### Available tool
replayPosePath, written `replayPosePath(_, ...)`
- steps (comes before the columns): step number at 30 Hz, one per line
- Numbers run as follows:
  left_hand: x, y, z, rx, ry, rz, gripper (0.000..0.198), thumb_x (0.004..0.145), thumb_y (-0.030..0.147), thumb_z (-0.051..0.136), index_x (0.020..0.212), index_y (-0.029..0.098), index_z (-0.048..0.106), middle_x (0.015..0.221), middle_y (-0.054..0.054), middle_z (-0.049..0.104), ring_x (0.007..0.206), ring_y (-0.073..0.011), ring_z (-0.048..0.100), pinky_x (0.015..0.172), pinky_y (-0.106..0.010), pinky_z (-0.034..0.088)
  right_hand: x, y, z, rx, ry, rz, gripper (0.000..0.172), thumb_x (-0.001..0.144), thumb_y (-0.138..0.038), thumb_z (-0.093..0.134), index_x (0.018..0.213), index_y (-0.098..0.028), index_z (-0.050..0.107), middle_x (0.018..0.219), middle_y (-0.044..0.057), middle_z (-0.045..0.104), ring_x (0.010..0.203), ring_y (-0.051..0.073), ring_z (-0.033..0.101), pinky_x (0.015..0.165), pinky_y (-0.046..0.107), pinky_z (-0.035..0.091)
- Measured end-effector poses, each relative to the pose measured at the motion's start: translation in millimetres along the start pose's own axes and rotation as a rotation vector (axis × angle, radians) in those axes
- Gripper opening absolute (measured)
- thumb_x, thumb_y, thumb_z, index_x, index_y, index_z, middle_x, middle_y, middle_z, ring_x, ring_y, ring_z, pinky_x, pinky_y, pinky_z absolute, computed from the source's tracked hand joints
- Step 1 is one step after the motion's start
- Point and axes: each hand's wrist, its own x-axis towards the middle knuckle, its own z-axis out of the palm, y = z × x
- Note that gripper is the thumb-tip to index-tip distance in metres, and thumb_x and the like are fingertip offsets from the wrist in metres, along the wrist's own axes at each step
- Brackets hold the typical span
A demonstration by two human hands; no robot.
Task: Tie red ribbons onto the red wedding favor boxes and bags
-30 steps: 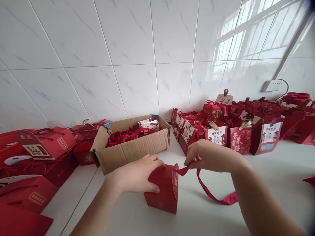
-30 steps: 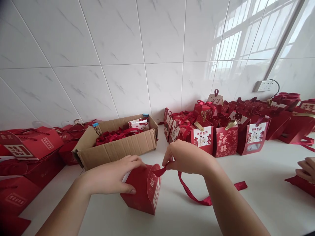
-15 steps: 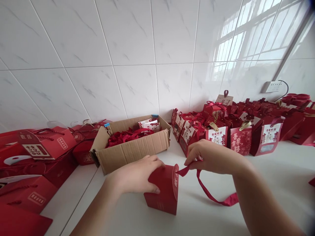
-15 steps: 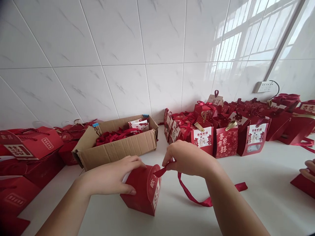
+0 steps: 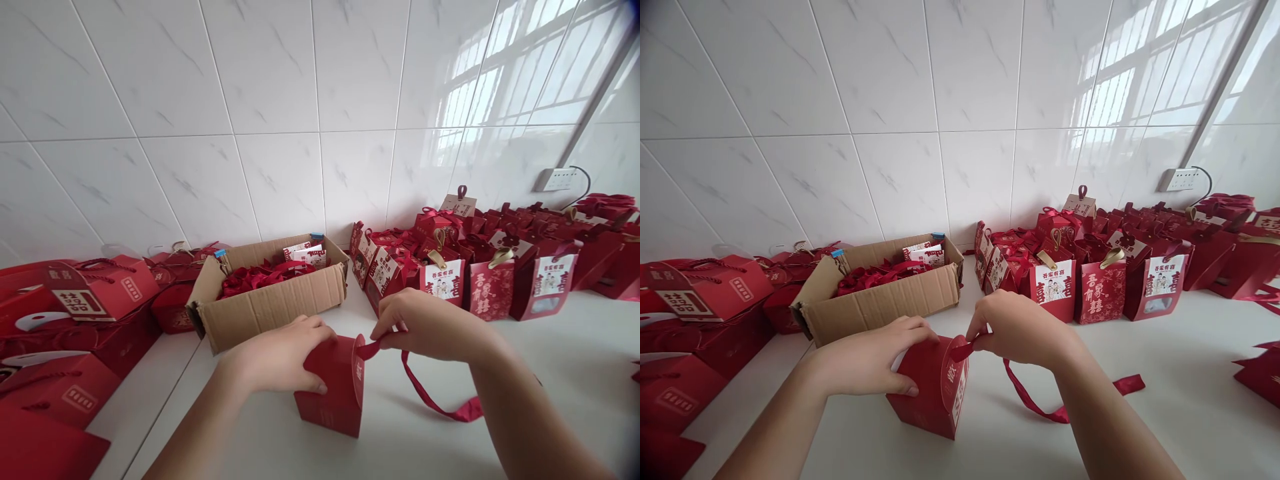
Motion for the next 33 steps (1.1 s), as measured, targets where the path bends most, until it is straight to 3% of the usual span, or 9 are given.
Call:
replayPosePath(3, 1.7, -3.3, 2.8, -0.023, 0.022, 0.046, 0.045, 0.071, 0.041, 0.066, 0.115, 0.033, 0.056, 0.132, -0.003, 0.047, 0.090, -0.0213, 0.063, 0.071, -0.030, 0.049, 2.0, -5.1, 3.3, -0.018, -0.018, -0.008, 0.017, 0.081, -0.027, 0.061, 0.085, -0.029, 0.077, 0.076, 0.001, 0.071, 0.066, 0.015, 0.060, 0.058, 0.026, 0.039)
replayPosePath(8, 7.6, -6.4, 8.8, -0.064, 0.139, 0.213, 0.022, 0.087, 0.039, 0.048, 0.103, 0.030, 0.061, 0.136, -0.003, 0.045, 0.106, -0.0224, 0.059, 0.086, -0.034, 0.049, 3.6, -11.3, 7.5, 0.016, -0.043, -0.004, 0.017, 0.082, -0.035, 0.061, 0.090, -0.030, 0.075, 0.074, 0.000, 0.072, 0.065, 0.015, 0.061, 0.056, 0.025, 0.037)
replayPosePath(13, 9.7, -3.7, 8.5, -0.077, 0.146, 0.307, 0.025, 0.093, 0.031, 0.038, 0.097, 0.028, 0.062, 0.132, -0.004, 0.048, 0.123, -0.0213, 0.047, 0.099, -0.037, 0.043, 3.3, -12.4, 7.4, 0.023, -0.029, 0.009, 0.016, 0.081, -0.038, 0.063, 0.090, -0.030, 0.073, 0.078, -0.002, 0.071, 0.065, 0.013, 0.060, 0.053, 0.023, 0.035)
replayPosePath(16, 10.2, -1.5, 8.6, -0.093, 0.147, 0.309, 0.028, 0.094, 0.036, 0.036, 0.092, 0.026, 0.062, 0.130, -0.005, 0.049, 0.125, -0.0215, 0.045, 0.100, -0.038, 0.042, 4.1, -12.8, 8.3, 0.021, -0.028, 0.008, 0.014, 0.081, -0.037, 0.063, 0.088, -0.029, 0.072, 0.078, -0.003, 0.071, 0.067, 0.013, 0.060, 0.053, 0.023, 0.035)
replayPosePath(22, 10.7, 5.3, 8.6, -0.060, 0.251, 0.350, 0.016, 0.089, 0.025, 0.043, 0.085, 0.023, 0.059, 0.120, -0.006, 0.055, 0.118, -0.0215, 0.047, 0.093, -0.033, 0.045, 4.9, -10.4, 9.5, 0.047, -0.045, -0.005, 0.016, 0.081, -0.037, 0.062, 0.088, -0.026, 0.072, 0.082, 0.000, 0.070, 0.072, 0.016, 0.062, 0.059, 0.026, 0.040)
replayPosePath(25, 5.7, 8.3, 2.1, -0.015, 0.382, 0.364, 0.014, 0.086, 0.020, 0.043, 0.075, 0.021, 0.051, 0.108, -0.004, 0.058, 0.113, -0.0209, 0.047, 0.091, -0.031, 0.043, 5.3, -8.6, 9.4, 0.100, 0.070, -0.026, 0.022, 0.085, -0.037, 0.058, 0.093, -0.022, 0.071, 0.095, 0.005, 0.069, 0.087, 0.021, 0.062, 0.072, 0.030, 0.045)
replayPosePath(28, -1.8, 10.2, -5.4, -0.041, 0.525, 0.319, 0.017, 0.091, 0.023, 0.037, 0.076, 0.021, 0.046, 0.093, -0.002, 0.056, 0.091, -0.0174, 0.051, 0.079, -0.029, 0.043, 10.2, -11.3, 11.2, 0.285, 0.142, -0.095, 0.029, 0.092, -0.037, 0.046, 0.104, -0.021, 0.068, 0.106, 0.006, 0.068, 0.096, 0.020, 0.061, 0.081, 0.031, 0.046)
replayPosePath(30, -7.3, 11.2, -9.3, -0.079, 0.599, 0.277, 0.021, 0.094, 0.028, 0.032, 0.077, 0.021, 0.043, 0.085, -0.001, 0.052, 0.078, -0.0152, 0.049, 0.070, -0.028, 0.042, 15.9, -14.8, 13.1, 0.454, 0.108, -0.165, 0.029, 0.094, -0.035, 0.044, 0.105, -0.020, 0.066, 0.102, 0.005, 0.069, 0.093, 0.017, 0.061, 0.079, 0.029, 0.046)
replayPosePath(33, -16.1, 10.4, -13.6, -0.106, 0.635, 0.209, 0.025, 0.095, 0.034, 0.029, 0.077, 0.022, 0.041, 0.078, 0.001, 0.049, 0.069, -0.0138, 0.046, 0.062, -0.026, 0.039, 22.3, -18.6, 13.7, 0.639, 0.075, -0.244, 0.022, 0.092, -0.032, 0.051, 0.089, -0.017, 0.066, 0.084, 0.002, 0.067, 0.079, 0.014, 0.060, 0.073, 0.025, 0.046)
